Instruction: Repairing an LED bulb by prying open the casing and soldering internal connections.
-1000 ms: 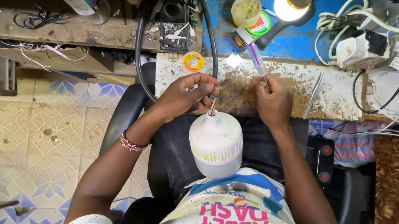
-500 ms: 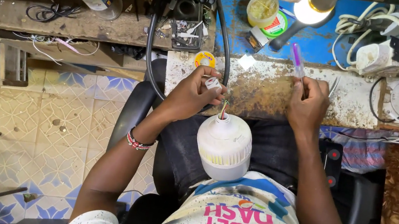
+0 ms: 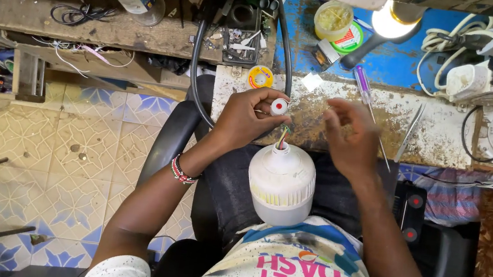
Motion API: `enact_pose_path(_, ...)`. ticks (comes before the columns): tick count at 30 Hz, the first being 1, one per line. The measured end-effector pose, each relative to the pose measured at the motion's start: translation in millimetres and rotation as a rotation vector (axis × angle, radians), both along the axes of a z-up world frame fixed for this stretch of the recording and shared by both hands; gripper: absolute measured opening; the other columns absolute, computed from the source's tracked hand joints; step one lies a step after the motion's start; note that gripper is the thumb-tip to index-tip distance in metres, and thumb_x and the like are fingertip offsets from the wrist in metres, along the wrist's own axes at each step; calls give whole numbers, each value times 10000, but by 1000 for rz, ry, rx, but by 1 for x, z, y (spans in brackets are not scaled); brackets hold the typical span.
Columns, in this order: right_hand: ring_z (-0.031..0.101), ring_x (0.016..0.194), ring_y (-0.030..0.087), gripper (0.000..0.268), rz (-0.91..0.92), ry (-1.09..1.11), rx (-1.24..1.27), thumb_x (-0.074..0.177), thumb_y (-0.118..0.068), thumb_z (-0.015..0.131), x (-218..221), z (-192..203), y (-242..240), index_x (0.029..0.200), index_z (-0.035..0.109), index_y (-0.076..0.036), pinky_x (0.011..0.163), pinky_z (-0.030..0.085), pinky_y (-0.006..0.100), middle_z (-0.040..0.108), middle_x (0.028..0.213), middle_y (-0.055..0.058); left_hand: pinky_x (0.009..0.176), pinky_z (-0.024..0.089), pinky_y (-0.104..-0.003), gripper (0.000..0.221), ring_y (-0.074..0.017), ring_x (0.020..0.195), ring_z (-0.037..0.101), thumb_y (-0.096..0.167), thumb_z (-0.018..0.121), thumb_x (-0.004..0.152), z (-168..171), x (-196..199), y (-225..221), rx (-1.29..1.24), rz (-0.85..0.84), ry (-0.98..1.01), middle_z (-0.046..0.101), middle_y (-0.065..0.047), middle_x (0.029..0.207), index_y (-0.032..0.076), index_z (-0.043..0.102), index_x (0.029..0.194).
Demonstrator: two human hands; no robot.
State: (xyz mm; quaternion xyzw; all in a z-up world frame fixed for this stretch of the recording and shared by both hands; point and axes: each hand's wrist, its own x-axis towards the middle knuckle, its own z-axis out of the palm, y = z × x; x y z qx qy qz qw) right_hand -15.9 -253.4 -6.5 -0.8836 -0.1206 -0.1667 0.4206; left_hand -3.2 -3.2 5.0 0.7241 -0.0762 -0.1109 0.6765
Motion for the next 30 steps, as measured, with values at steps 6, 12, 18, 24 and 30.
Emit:
enact_pose_path(6,717,933,345,493,349,86,-33,919,-104,799,8,38,53,1390,654,-79,774,595,435,663,1176,200,855,651,-315,503,-248,1010,757,73,860,829,-6,1,2,-3,-12,20,732,-204,1108,14,676,1294)
enact_pose_path(12,720,911,323,349,329,173,15,950,-128,794,17,28,46,1286,713,-79,769,596,410,644,1145,169,915,640,-359,532,-311,1069,740,44,796,869,-3,-1,3,-72,-63,42,703,-245,1175,-1,602,1363)
enact_pose_path(18,707,864,235,311,131,166,167,1003,-76,760,29,5,21,1292,697,19,715,588,314,651,1046,161,1049,565,-392,549,-315,1235,651,-61,633,934,-13,2,5,-262,-101,37,652,-261,1321,5,511,1465)
enact_pose_path(24,676,999,376,388,64,-76,-268,957,-95,787,31,-3,24,1327,686,-36,815,576,470,611,1119,166,1003,588,-399,439,-311,1223,654,-67,552,986,-9,3,2,-267,-99,12,669,-262,1298,-14,558,1422)
enact_pose_path(30,647,1006,293,279,-27,-16,-173,1023,-183,712,-2,10,32,1289,703,-100,891,499,423,646,1091,127,925,626,-386,350,-308,1123,712,-44,544,999,2,0,4,-173,-66,18,714,-255,1217,-16,638,1334)
